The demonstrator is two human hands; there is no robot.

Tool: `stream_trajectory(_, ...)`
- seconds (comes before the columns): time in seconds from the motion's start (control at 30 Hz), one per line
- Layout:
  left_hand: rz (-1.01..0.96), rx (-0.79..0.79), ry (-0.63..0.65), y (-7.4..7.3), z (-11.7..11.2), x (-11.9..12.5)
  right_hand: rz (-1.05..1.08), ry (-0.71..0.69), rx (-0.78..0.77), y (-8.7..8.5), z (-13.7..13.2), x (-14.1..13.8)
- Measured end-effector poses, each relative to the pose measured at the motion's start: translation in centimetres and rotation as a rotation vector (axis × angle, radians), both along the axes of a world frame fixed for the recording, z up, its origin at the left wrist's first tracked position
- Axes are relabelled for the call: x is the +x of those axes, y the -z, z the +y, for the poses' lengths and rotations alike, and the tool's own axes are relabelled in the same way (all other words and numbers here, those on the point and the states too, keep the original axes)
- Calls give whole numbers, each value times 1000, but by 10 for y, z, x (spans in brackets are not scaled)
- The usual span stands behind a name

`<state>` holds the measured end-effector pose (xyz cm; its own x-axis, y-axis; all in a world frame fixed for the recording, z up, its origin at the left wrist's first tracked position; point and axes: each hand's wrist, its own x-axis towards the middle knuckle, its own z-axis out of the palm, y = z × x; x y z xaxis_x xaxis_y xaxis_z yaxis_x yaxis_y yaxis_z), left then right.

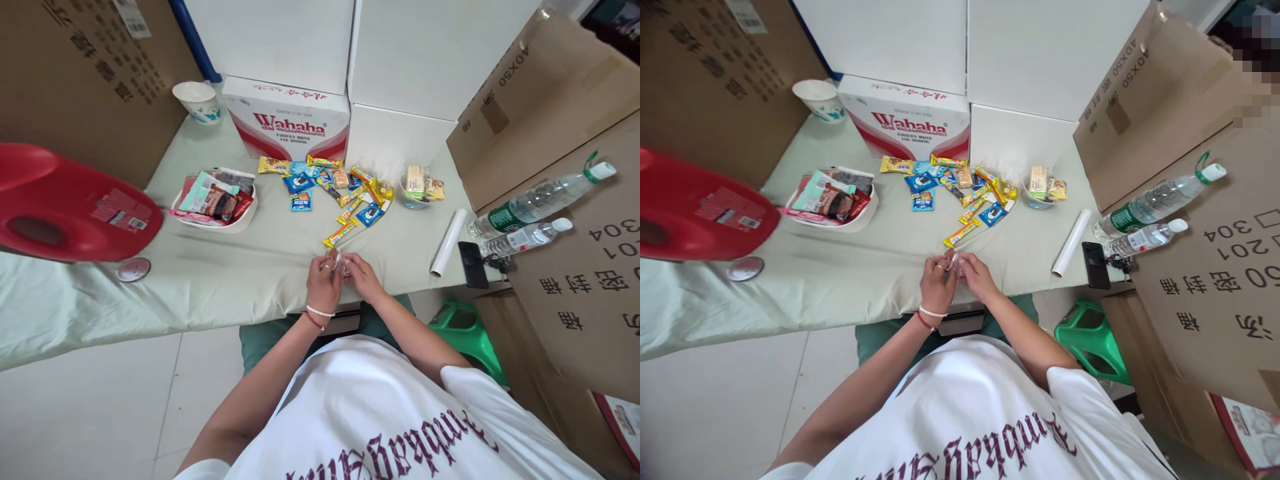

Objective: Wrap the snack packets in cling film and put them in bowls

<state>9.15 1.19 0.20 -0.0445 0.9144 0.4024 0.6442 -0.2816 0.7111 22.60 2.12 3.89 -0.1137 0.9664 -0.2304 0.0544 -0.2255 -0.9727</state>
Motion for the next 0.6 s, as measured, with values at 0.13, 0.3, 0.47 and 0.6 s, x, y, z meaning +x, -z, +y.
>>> stream_trajectory(0.13,85,128,298,-16,-15,22,231,125,-121,2,-14,17)
stream_trajectory(0.3,38,71,613,-23,-29,37,67,272,-61,12,-13,54)
stream_trajectory(0.47,85,87,459,-19,-26,-7,-181,499,217,-30,55,169)
stream_trajectory(0.6,270,136,210,-2,-21,-68,-607,625,390,-80,164,286)
